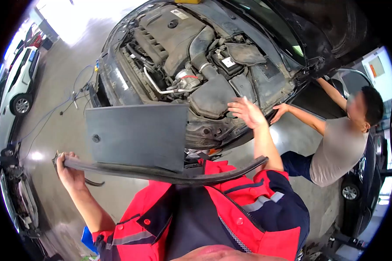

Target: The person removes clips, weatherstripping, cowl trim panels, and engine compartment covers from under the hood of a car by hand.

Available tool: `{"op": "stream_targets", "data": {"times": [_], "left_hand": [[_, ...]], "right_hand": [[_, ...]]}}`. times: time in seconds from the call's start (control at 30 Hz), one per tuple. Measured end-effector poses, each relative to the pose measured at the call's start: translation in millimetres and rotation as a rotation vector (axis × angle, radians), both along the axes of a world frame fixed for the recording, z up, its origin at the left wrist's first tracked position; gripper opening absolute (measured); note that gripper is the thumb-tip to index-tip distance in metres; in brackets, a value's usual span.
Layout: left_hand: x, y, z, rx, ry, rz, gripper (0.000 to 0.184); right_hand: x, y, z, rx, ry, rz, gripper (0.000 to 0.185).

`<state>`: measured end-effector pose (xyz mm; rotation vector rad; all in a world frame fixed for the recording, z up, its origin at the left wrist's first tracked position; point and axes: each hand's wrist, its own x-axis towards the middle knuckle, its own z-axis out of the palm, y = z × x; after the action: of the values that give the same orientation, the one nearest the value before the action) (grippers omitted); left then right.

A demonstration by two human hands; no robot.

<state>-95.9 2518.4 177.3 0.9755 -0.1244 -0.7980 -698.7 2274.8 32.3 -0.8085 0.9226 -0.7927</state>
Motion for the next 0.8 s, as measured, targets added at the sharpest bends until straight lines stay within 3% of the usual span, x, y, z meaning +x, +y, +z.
{"op": "stream_targets", "data": {"times": [0.07, 0.17, 0.3, 0.43, 0.53, 0.6, 0.67, 0.73, 0.8], "left_hand": [[5.6, -35.3, -10.1, 0.009, -0.029, -0.084, 0.01], [5.8, -87.3, -24.1, -0.032, -0.038, -0.224, 0.013], [-23.9, -159.3, -26.1, 0.054, -0.012, -0.159, 0.018], [-72.9, -246.1, -15.0, 0.091, -0.09, -0.169, 0.018], [-128.5, -312.8, 11.1, -0.001, -0.246, -0.177, 0.021], [-154.7, -356.8, 18.3, 0.066, -0.437, -0.211, 0.026], [-198.1, -408.7, 24.1, -0.032, -0.592, -0.188, 0.034], [-247.9, -435.7, 59.9, 0.14, -0.933, -0.199, 0.05], [-268.7, -468.5, 83.4, 0.271, -0.908, -0.409, 0.06]], "right_hand": [[-14.7, 13.3, 23.9, -0.075, 0.048, 0.124, 0.06], [-3.5, 43.1, 27.2, 0.058, 0.009, 0.464, 0.07], [2.6, 72.6, 4.4, 0.017, 0.21, 0.879, 0.084], [-37.5, 62.6, 10.3, 0.161, 0.26, 0.817, 0.084], [-56.6, 44.3, 17.3, 0.041, 0.183, 0.928, 0.081], [-53.0, 29.7, 0.5, -0.044, 0.105, 0.925, 0.082], [-33.9, 22.7, -14.0, -0.196, 0.452, 0.825, 0.09], [-5.8, 8.3, -26.7, -0.59, 1.038, 0.484, 0.101], [4.7, -22.3, -54.9, -0.605, 0.942, 0.149, 0.109]]}}
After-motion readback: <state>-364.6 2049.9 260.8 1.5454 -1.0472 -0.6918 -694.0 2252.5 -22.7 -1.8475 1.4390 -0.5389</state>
